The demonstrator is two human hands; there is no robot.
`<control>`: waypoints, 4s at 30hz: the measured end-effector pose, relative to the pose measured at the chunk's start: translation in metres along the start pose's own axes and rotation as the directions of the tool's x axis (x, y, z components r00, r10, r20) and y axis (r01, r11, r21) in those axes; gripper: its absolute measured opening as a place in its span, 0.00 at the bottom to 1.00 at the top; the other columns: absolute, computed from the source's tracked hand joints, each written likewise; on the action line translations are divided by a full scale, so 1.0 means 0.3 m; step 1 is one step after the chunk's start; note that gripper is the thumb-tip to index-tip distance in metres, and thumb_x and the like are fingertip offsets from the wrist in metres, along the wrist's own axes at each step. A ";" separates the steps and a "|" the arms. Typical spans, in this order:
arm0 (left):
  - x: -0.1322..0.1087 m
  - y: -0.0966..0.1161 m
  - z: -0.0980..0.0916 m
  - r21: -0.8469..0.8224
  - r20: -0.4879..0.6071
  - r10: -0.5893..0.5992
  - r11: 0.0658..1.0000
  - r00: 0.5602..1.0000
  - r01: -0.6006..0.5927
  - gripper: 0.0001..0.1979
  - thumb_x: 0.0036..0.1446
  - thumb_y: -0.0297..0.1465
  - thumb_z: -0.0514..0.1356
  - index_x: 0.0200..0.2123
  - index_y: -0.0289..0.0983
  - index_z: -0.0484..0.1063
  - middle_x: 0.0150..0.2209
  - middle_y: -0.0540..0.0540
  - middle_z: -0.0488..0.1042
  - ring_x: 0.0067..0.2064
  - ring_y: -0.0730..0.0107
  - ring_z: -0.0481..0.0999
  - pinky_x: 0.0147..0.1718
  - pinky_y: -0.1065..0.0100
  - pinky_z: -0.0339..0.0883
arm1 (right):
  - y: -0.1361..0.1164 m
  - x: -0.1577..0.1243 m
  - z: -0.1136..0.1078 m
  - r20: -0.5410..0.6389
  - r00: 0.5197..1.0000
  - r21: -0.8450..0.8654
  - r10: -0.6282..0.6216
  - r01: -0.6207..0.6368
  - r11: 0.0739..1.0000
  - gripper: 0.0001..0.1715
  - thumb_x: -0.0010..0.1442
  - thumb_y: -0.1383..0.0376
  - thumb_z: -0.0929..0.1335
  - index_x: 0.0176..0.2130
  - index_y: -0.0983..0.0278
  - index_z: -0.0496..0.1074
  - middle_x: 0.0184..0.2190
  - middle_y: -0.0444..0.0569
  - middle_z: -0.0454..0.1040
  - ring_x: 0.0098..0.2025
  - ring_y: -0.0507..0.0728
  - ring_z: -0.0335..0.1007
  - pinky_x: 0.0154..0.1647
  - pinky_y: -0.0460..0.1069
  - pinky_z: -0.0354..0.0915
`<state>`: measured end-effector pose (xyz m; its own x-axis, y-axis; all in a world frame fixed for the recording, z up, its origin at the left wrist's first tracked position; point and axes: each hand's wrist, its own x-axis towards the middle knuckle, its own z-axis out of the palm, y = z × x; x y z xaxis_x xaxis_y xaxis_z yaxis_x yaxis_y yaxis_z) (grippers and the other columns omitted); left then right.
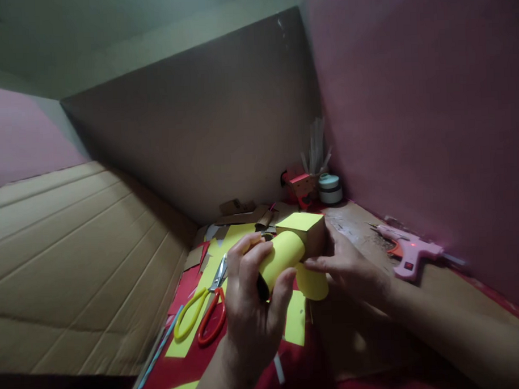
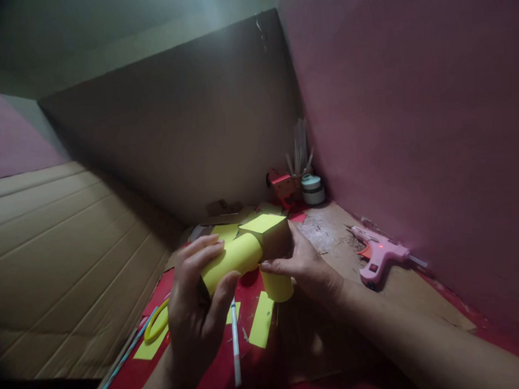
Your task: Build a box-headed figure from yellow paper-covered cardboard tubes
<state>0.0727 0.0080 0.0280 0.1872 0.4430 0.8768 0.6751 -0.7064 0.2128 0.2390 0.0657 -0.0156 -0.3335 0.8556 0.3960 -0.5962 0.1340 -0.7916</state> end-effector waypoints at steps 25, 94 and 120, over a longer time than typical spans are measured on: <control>-0.024 -0.038 0.020 -0.186 -0.043 -0.210 0.962 0.977 0.199 0.26 0.61 0.43 0.56 0.59 0.41 0.59 0.54 0.38 0.65 0.52 0.55 0.68 0.46 0.56 0.67 | -0.027 0.010 -0.004 -0.065 0.991 -0.203 -0.115 0.100 0.974 0.34 0.45 0.68 0.77 0.50 0.57 0.66 0.49 0.49 0.74 0.51 0.63 0.69 0.54 0.58 0.65; -0.065 -0.094 0.134 -0.156 0.257 -0.365 0.898 0.895 0.411 0.32 0.53 0.34 0.64 0.58 0.36 0.55 0.49 0.38 0.67 0.51 0.56 0.69 0.50 0.55 0.64 | -0.056 0.085 -0.178 -0.149 0.986 -0.341 -0.081 0.026 0.940 0.50 0.41 0.69 0.77 0.60 0.54 0.60 0.51 0.47 0.71 0.54 0.62 0.65 0.53 0.54 0.63; -0.032 -0.137 0.108 -0.281 0.258 -0.555 0.740 0.791 0.611 0.31 0.60 0.42 0.56 0.62 0.34 0.54 0.54 0.35 0.63 0.52 0.53 0.69 0.48 0.53 0.68 | -0.097 0.082 -0.200 -0.113 0.989 -0.374 -0.098 0.049 0.926 0.27 0.40 0.71 0.75 0.41 0.57 0.69 0.37 0.42 0.69 0.39 0.56 0.66 0.35 0.47 0.63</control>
<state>0.0663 0.0506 -0.0029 -0.0431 0.8849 0.4639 0.4130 -0.4070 0.8147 0.2919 0.1130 -0.0108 -0.1892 0.8893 0.4163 -0.2949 0.3529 -0.8880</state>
